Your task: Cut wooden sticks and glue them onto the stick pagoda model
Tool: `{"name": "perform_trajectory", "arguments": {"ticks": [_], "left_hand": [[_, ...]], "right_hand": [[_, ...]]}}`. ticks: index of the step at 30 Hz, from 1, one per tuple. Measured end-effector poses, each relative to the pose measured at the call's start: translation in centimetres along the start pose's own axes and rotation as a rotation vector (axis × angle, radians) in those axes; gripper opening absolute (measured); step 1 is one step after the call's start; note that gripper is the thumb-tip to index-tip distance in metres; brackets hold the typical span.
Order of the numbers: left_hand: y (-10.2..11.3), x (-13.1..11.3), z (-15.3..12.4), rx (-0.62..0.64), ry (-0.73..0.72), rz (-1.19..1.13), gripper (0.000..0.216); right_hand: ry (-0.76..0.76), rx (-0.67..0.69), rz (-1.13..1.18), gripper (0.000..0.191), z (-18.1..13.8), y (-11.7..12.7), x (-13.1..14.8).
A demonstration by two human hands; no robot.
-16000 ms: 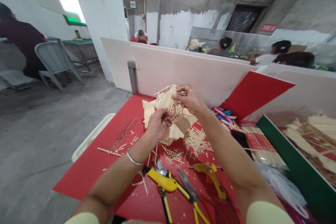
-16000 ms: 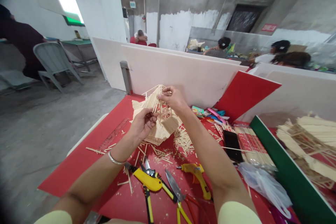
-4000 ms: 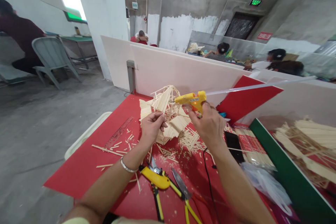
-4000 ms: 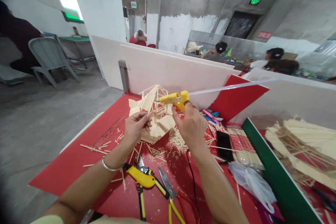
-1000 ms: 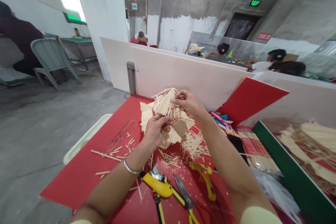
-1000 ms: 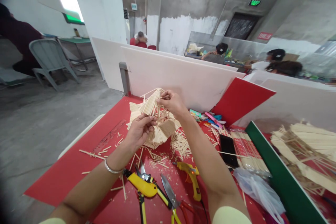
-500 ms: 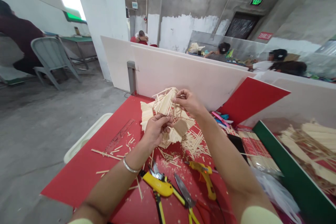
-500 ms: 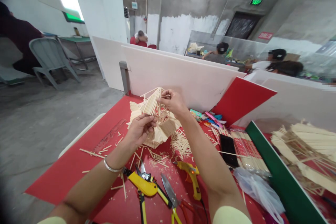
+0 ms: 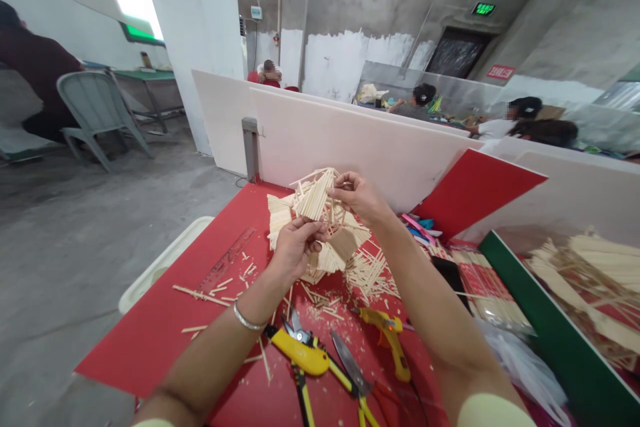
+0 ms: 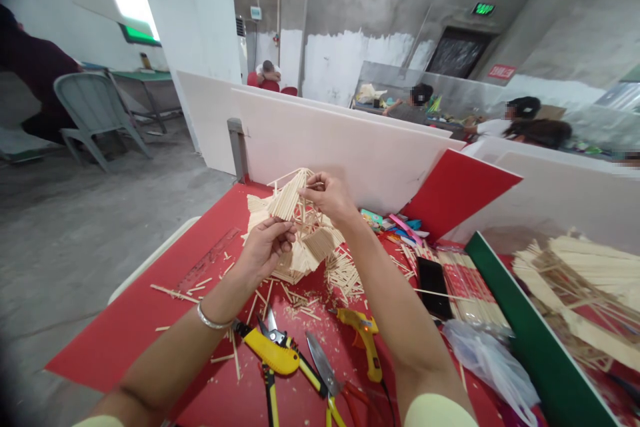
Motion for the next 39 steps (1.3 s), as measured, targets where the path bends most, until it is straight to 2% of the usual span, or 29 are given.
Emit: {"name": "perform_trajectory", "arguments": {"ticks": [39], "left_hand": [[0.21, -0.09, -0.19, 0.010, -0.003, 0.007, 0.017]], "right_hand": [[-0.033, -0.011, -0.014, 0.040, -0.35, -0.38, 0.41]]}}
Point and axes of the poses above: each hand's wrist, its own z-axis towards the middle knuckle, its own y-axis out of the back of the hand, x = y × z, the point moved 1 cm from there along z, towards the middle knuckle, and after that the axes turned 4 degrees about x, right-handed, at the moved point
